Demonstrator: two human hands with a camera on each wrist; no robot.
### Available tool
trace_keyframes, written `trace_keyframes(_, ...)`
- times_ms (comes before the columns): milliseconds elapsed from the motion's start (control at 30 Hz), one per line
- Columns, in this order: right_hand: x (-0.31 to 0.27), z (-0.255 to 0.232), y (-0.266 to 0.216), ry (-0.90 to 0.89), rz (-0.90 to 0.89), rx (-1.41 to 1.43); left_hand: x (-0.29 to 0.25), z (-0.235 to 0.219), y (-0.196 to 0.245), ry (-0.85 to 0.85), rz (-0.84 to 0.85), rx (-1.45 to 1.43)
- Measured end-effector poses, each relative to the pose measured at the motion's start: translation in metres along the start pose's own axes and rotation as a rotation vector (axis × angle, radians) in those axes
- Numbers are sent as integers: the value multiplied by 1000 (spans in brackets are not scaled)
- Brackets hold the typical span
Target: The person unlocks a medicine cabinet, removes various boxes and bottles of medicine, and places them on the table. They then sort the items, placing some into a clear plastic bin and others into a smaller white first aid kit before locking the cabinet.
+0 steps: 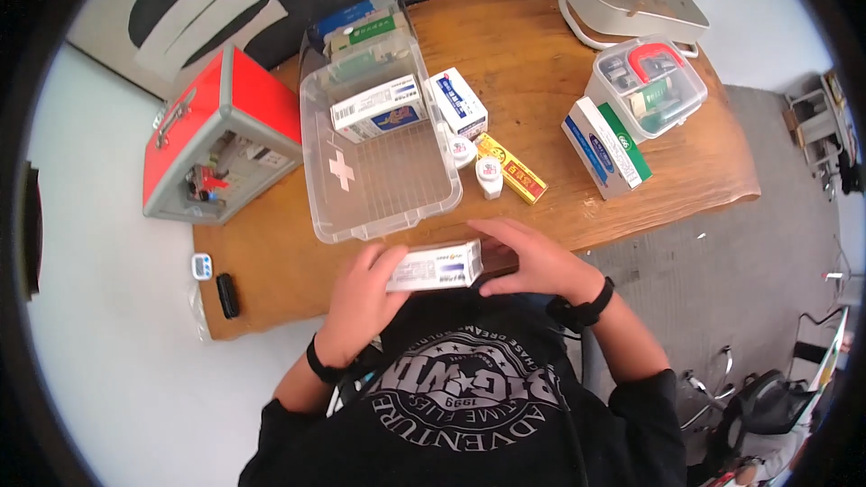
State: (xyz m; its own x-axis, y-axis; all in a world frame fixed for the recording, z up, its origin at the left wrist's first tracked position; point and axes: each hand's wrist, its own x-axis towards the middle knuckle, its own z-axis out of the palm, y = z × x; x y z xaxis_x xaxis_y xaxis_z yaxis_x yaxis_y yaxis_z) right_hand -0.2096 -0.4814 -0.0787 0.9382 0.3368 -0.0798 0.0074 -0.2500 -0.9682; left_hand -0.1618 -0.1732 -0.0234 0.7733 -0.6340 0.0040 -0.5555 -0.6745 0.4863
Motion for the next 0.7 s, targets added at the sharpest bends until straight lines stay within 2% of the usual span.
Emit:
trace_keyframes(33,-6,-4,3,0,5,-6,-5,-5,-2,-1,-31,-104)
trace_keyframes(67,-13,-6,8,3,11,-7,-9,-16,0,-19,-12,-78)
trace_keyframes(167,-25,-10,43,97,34,202,-16,-78,24,-76,-106,-228)
trace_keyframes(233,-25,-9,51,172,50,411,-10,-112,19,36,-38,-213)
trace_keyframes(267,-23,-9,51,177,38,425,-5,-126,11,93,-12,-210)
trace_keyframes(333,-21,-9,49,202,91,482,23,-148,11,205,-140,-293)
trace_keyframes(400,-23,-7,49,234,66,468,65,-163,1,193,-112,-129)
trace_keyframes(433,-24,-7,50,246,62,473,87,-163,-2,190,-99,-123)
trace_keyframes(500,-27,-7,50,267,51,480,127,-156,-12,92,36,186)
trace_keyframes(533,-28,-7,50,286,53,482,140,-149,-16,91,47,192)
trace_keyframes(700,-34,-5,59,362,12,449,186,-103,-28,-105,-26,504)
